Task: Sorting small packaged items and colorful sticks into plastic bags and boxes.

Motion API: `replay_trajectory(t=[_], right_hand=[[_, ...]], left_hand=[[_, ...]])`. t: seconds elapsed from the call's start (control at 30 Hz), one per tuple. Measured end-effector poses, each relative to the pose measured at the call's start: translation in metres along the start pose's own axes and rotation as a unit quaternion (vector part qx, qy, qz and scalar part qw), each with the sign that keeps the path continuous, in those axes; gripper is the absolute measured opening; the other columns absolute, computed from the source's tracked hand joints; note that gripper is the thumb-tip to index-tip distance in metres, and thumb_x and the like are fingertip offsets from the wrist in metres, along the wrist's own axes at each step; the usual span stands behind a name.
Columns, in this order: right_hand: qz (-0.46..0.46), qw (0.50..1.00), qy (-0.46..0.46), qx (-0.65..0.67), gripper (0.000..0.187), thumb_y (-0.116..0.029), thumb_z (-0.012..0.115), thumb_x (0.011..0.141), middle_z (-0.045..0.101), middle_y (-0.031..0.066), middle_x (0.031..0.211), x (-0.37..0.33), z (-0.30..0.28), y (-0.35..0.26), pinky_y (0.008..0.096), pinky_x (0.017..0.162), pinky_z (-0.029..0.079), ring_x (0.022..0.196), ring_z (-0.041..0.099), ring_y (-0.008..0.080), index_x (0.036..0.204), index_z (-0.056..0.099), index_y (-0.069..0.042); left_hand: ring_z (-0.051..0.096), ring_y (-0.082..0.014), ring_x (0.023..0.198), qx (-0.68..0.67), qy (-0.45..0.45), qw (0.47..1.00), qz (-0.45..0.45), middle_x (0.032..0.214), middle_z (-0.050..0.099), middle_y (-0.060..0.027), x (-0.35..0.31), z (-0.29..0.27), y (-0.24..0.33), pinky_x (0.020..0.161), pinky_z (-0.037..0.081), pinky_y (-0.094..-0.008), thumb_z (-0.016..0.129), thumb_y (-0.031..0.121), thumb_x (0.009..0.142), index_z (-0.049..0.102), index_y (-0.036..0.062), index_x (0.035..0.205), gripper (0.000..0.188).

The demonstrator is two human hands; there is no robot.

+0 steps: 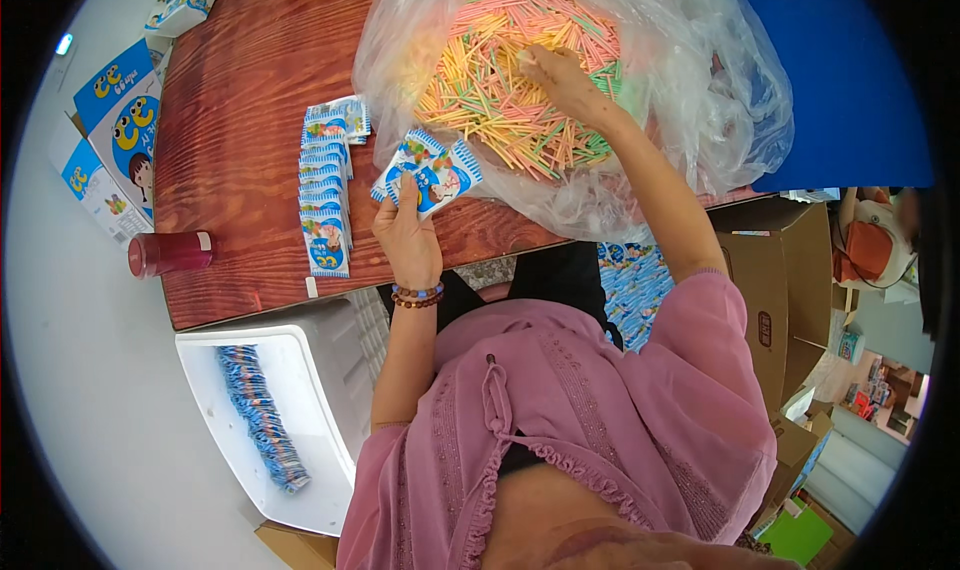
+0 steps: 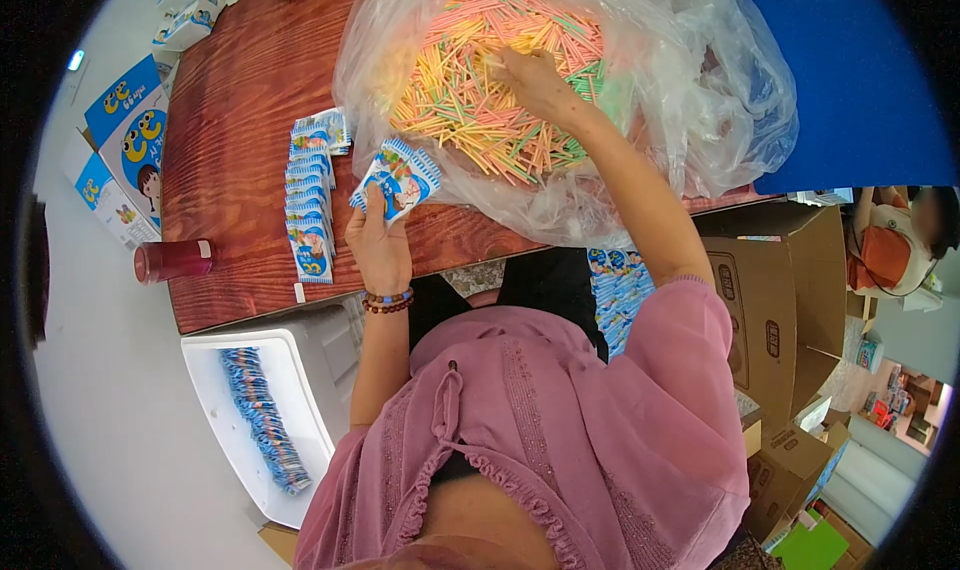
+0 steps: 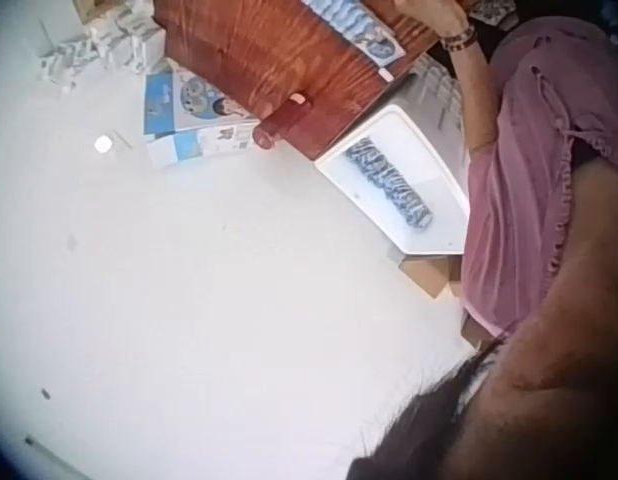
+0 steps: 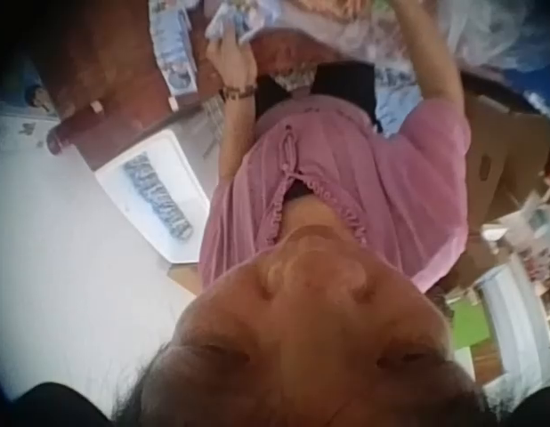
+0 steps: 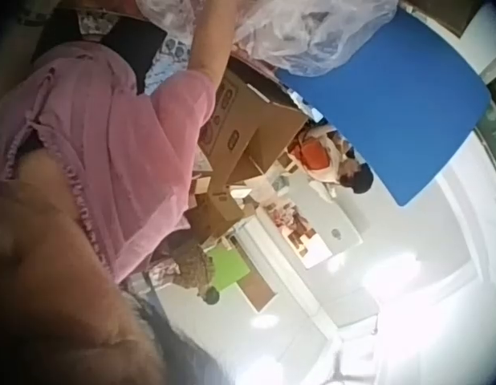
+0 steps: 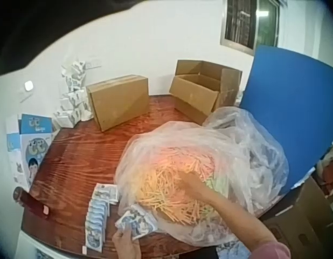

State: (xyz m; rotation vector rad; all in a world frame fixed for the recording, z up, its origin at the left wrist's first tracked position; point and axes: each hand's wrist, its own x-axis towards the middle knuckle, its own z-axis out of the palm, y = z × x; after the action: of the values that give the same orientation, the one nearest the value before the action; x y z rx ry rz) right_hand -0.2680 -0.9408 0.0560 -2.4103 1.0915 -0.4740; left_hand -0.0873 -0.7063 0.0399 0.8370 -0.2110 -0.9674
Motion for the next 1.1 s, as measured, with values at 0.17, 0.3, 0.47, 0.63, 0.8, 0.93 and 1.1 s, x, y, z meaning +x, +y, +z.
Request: replay_trajectory(t=[0.17, 0.3, 0.47, 0.63, 0.8, 0.93, 1.1], right_hand=[[0.066, 0.918, 0.065, 0.385, 0.022, -0.018, 0.053, 0.097, 0.063, 0.0052, 0.100, -0.008, 0.001, -0.001, 0.0334, 0.092, 0.043, 0.100, 0.057, 0.0158, 0.113, 0.054, -0.003], [0.044, 0.916, 0.077, 0.390, 0.024, -0.017, 0.054, 0.096, 0.063, 0.0041, 0.098, -0.014, 0.012, 0.000, 0.0301, 0.092, 0.044, 0.100, 0.058, 0.0160, 0.114, 0.056, -0.002], [0.046, 0.982, 0.070, 0.166, 0.016, -0.017, 0.054, 0.096, 0.063, 0.0046, 0.098, -0.024, 0.023, -0.002, 0.0309, 0.087, 0.045, 0.095, 0.057, 0.0161, 0.098, 0.055, -0.001], [-0.018, 0.946, 0.089, 0.313, 0.022, -0.019, 0.051, 0.098, 0.063, 0.0063, 0.098, -0.023, 0.012, -0.012, 0.0335, 0.086, 0.043, 0.090, 0.056, 0.0178, 0.085, 0.049, -0.002], [0.051, 0.783, 0.177, 0.594, 0.021, -0.015, 0.041, 0.100, 0.065, 0.0152, 0.105, -0.029, 0.003, -0.072, 0.0406, 0.102, 0.038, 0.109, 0.058, 0.0245, 0.095, 0.056, 0.000], [-0.014, 0.671, 0.193, 0.716, 0.021, -0.014, 0.041, 0.100, 0.065, 0.0185, 0.108, -0.040, 0.023, -0.113, 0.0461, 0.108, 0.033, 0.119, 0.054, 0.0313, 0.104, 0.055, 0.001], [-0.075, 0.602, 0.212, 0.767, 0.018, -0.018, 0.045, 0.099, 0.064, 0.0158, 0.109, -0.049, 0.031, -0.158, 0.0473, 0.110, 0.030, 0.122, 0.051, 0.0335, 0.109, 0.051, -0.003]], left_hand=[[0.064, -0.0125, 0.094, 0.003, -0.001, 1.000, -0.008, 0.106, 0.066, -0.0071, -0.002, 0.003, 0.001, 0.083, 0.054, -0.0281, 0.058, 0.013, 0.096, 0.063, -0.0029, 0.108, 0.020], [0.064, -0.0128, 0.094, 0.002, 0.002, 1.000, -0.011, 0.107, 0.066, -0.0073, -0.004, 0.005, -0.002, 0.083, 0.054, -0.0279, 0.058, 0.013, 0.096, 0.062, -0.0028, 0.109, 0.021], [0.064, -0.0132, 0.094, 0.004, 0.005, 1.000, -0.020, 0.107, 0.066, -0.0074, -0.003, 0.004, -0.003, 0.083, 0.054, -0.0285, 0.058, 0.013, 0.096, 0.062, -0.0027, 0.109, 0.021], [0.065, -0.0134, 0.093, 0.010, 0.008, 1.000, -0.016, 0.105, 0.066, -0.0068, 0.000, 0.005, -0.001, 0.082, 0.054, -0.0295, 0.058, 0.013, 0.096, 0.063, -0.0024, 0.108, 0.020], [0.064, -0.0114, 0.091, -0.013, 0.021, 0.999, -0.035, 0.102, 0.067, -0.0034, 0.010, 0.013, -0.007, 0.075, 0.054, -0.0281, 0.058, 0.015, 0.096, 0.064, 0.0040, 0.104, 0.016], [0.063, -0.0091, 0.085, -0.043, 0.006, 0.998, -0.034, 0.099, 0.067, -0.0007, 0.013, 0.027, -0.012, 0.069, 0.052, -0.0255, 0.059, 0.018, 0.096, 0.065, 0.0071, 0.102, 0.014], [0.063, -0.0085, 0.084, -0.048, 0.022, 0.998, -0.017, 0.098, 0.067, 0.0000, 0.009, 0.027, -0.011, 0.067, 0.051, -0.0243, 0.059, 0.021, 0.096, 0.064, 0.0071, 0.105, 0.017]])
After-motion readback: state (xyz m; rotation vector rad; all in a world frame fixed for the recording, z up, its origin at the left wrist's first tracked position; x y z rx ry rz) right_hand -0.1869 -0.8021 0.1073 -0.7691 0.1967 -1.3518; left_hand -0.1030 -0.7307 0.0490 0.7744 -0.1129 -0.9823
